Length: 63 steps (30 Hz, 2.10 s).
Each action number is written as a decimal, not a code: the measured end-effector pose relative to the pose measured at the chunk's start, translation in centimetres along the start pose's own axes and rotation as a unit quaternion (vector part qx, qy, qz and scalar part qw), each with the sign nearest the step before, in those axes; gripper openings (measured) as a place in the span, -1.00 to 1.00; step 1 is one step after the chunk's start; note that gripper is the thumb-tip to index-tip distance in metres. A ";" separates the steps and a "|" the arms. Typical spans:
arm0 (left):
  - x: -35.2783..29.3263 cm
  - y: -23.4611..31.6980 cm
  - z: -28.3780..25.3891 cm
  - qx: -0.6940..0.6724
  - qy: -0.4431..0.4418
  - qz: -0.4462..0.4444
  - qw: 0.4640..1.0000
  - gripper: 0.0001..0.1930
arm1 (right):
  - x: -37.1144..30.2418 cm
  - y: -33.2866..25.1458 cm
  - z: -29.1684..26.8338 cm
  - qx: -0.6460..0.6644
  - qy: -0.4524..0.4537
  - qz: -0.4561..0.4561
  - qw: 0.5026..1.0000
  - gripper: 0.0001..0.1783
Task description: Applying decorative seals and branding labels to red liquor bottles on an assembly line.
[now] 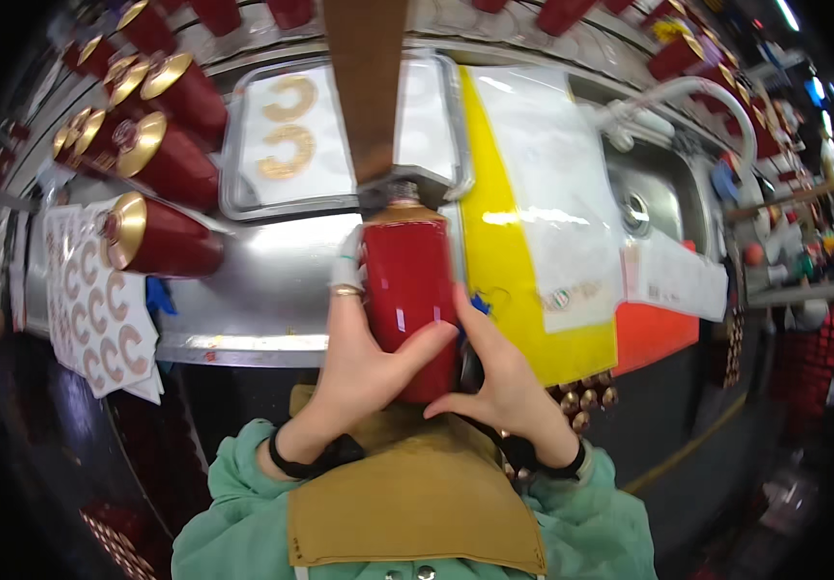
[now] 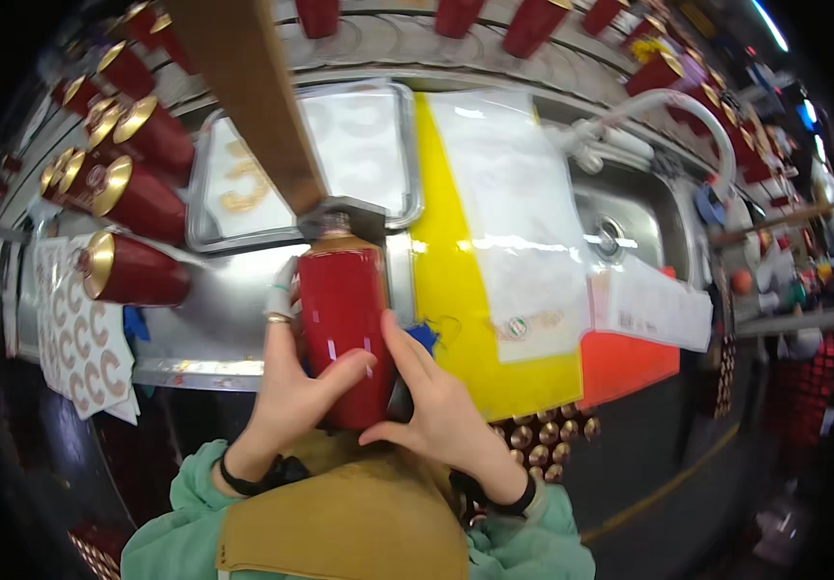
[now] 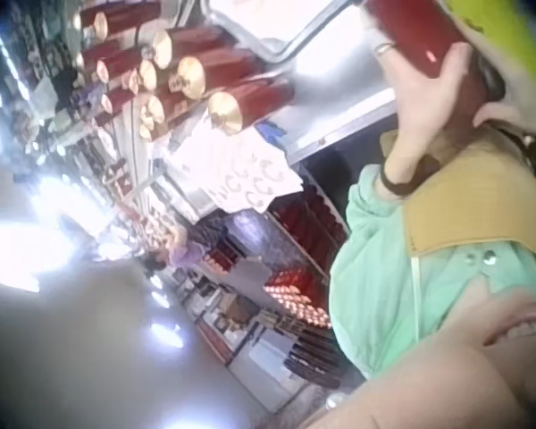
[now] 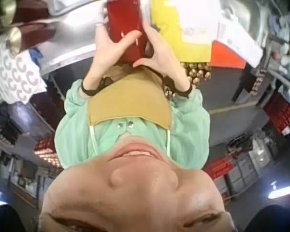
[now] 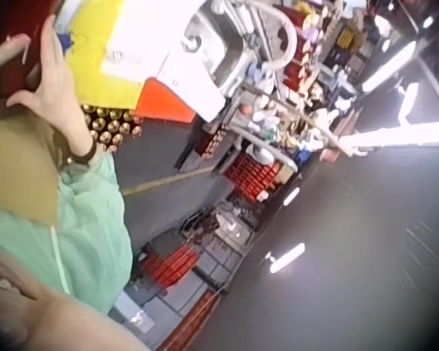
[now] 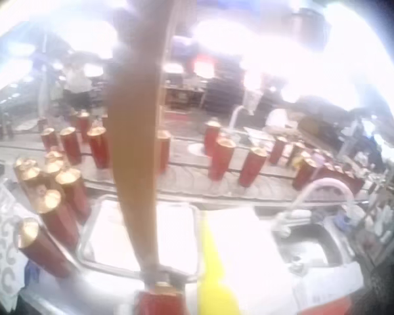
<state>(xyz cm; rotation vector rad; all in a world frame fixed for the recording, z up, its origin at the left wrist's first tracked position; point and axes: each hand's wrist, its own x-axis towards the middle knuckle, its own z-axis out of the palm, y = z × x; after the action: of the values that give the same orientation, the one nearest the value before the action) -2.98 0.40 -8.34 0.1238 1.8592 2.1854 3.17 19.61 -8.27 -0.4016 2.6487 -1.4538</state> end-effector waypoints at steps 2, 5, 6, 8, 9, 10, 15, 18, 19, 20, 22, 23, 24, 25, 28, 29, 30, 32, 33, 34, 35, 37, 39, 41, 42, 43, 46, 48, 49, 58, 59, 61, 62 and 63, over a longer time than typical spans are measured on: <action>-0.2 0.2 -0.3 0.087 -0.021 0.024 0.996 -0.07 | -0.9 1.4 -2.5 0.074 -0.071 0.024 0.994 0.23; -0.3 0.1 0.0 0.088 -0.018 0.044 0.995 -0.07 | -2.4 3.8 -6.8 -0.025 -0.012 0.077 0.997 -0.65; -0.4 0.2 -0.1 0.083 -0.032 0.008 0.996 -0.05 | -2.8 4.9 -8.4 -0.089 0.064 0.120 0.987 -0.73; -0.3 0.0 0.1 0.106 -0.024 0.039 0.993 -0.05 | -3.6 6.8 -11.0 -0.202 0.177 0.170 0.948 -0.86; -0.3 0.0 0.2 0.102 -0.024 0.040 0.994 -0.04 | -3.9 7.7 -11.7 -0.321 0.200 0.136 0.916 -0.85; -0.2 -0.1 0.2 0.098 -0.023 0.041 0.994 -0.04 | -4.0 8.5 -12.1 -0.351 0.163 0.066 0.920 -0.84; -0.3 -0.1 0.0 0.086 -0.034 0.018 0.996 -0.05 | -3.0 11.8 -11.4 -0.468 0.055 -0.130 0.872 -0.89; -0.4 -0.1 0.0 0.083 -0.030 0.022 0.996 -0.06 | -2.4 13.2 -11.1 -0.515 0.000 -0.150 0.844 -0.94; -0.4 -0.1 -0.1 0.083 -0.030 0.020 0.996 -0.07 | -2.4 13.6 -11.1 -0.521 -0.012 -0.153 0.839 -0.95; -0.3 -0.1 -0.1 0.081 -0.031 0.020 0.996 -0.07 | -2.3 13.7 -11.3 -0.531 -0.017 -0.150 0.834 -0.95; -0.2 -0.2 -0.1 0.083 -0.039 0.019 0.996 -0.06 | -2.2 13.6 -11.8 -0.518 -0.028 -0.157 0.841 -0.94; -0.2 -0.3 -0.2 0.088 -0.042 0.021 0.995 -0.06 | -1.8 13.3 -12.2 -0.513 -0.034 -0.163 0.842 -0.94; -0.1 -0.3 -0.2 0.093 -0.042 0.024 0.994 -0.06 | -1.2 12.9 -12.9 -0.468 -0.034 -0.107 0.876 -0.93; -0.1 -0.4 -0.3 0.089 -0.041 0.025 0.995 -0.05 | -0.3 12.3 -13.9 -0.420 -0.038 -0.053 0.905 -0.93; -0.2 -0.5 -0.3 0.088 -0.037 0.038 0.995 -0.03 | 4.1 10.8 -17.6 -0.394 0.043 -0.043 0.917 -0.90; -0.2 -0.6 -0.3 0.104 -0.023 0.025 0.994 -0.03 | 6.2 10.6 -19.2 -0.429 0.136 -0.088 0.889 -0.92; -0.2 -0.6 -0.4 0.111 -0.024 0.029 0.993 -0.03 | 8.6 10.7 -20.6 -0.471 0.278 -0.116 0.829 -0.91; -0.1 -0.6 -0.4 0.068 -0.035 0.028 0.997 -0.02 | 11.6 11.4 -22.7 -0.474 0.364 -0.088 0.797 -0.79; 0.0 -0.6 -0.4 0.084 -0.032 0.031 0.995 -0.01 | 12.7 12.2 -22.4 -0.463 0.368 -0.084 0.802 -0.72; 0.1 -0.6 -0.4 0.081 -0.034 0.035 0.996 0.00 | 13.6 13.0 -21.9 -0.452 0.383 -0.102 0.799 -0.66; 0.1 -0.6 -0.5 0.079 -0.037 0.036 0.996 0.02 | 14.0 13.9 -20.9 -0.443 0.250 -0.027 0.861 -0.58; 0.3 -0.5 -0.6 0.086 -0.049 0.040 0.994 0.06 | 14.4 15.4 -18.4 -0.445 0.110 0.022 0.888 -0.55; 0.3 -0.6 -0.7 0.071 -0.050 0.022 0.996 0.07 | 15.1 16.0 -17.1 -0.479 0.068 0.033 0.875 -0.63; 0.3 -0.6 -0.9 0.078 -0.049 0.013 0.996 0.09 | 16.1 15.4 -17.5 -0.501 0.016 0.080 0.862 -0.71; 0.4 -0.6 -0.9 0.072 -0.049 0.018 0.996 0.09 | 16.6 14.7 -18.5 -0.498 0.060 0.071 0.862 -0.84; 0.4 -0.7 -1.0 0.067 -0.050 0.022 0.996 0.09 | 17.0 13.7 -20.0 -0.508 0.109 0.032 0.854 -0.88; 0.4 -0.8 -1.0 0.060 -0.049 0.008 0.997 0.08 | 16.5 10.3 -24.7 -0.508 0.291 -0.113 0.802 -0.89; 0.5 -0.8 -1.0 0.060 -0.051 0.008 0.997 0.07 | 13.8 8.5 -26.7 -0.515 0.332 -0.159 0.774 -0.82; 0.5 -0.8 -1.1 0.061 -0.051 0.013 0.997 0.07 | 11.6 7.9 -27.5 -0.501 0.350 -0.138 0.779 -0.79; 0.7 -1.5 -1.4 0.071 -0.046 0.010 0.996 -0.06 | -28.0 14.1 -22.9 0.064 0.770 0.150 0.617 -0.57; 0.8 -1.6 -1.7 0.100 -0.029 -0.026 0.994 -0.12 | -32.5 15.1 -20.7 0.068 0.806 0.142 0.571 -0.61; 0.9 -1.8 -1.9 0.118 -0.035 -0.004 0.992 -0.16 | -39.3 17.3 -16.5 0.121 0.882 0.133 0.435 -0.68; 1.0 -1.9 -2.0 0.114 -0.037 0.006 0.993 -0.17 | -41.4 18.4 -14.5 0.150 0.906 0.113 0.378 -0.72; 1.0 -1.9 -2.0 0.122 -0.029 0.010 0.992 -0.20 | -42.6 19.9 -12.9 0.138 0.914 0.117 0.364 -0.77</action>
<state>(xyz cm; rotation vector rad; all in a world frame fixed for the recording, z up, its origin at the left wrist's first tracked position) -4.14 -0.96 -10.66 0.2513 2.0929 1.9358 37.76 51.94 -19.80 3.2711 2.0349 -2.6897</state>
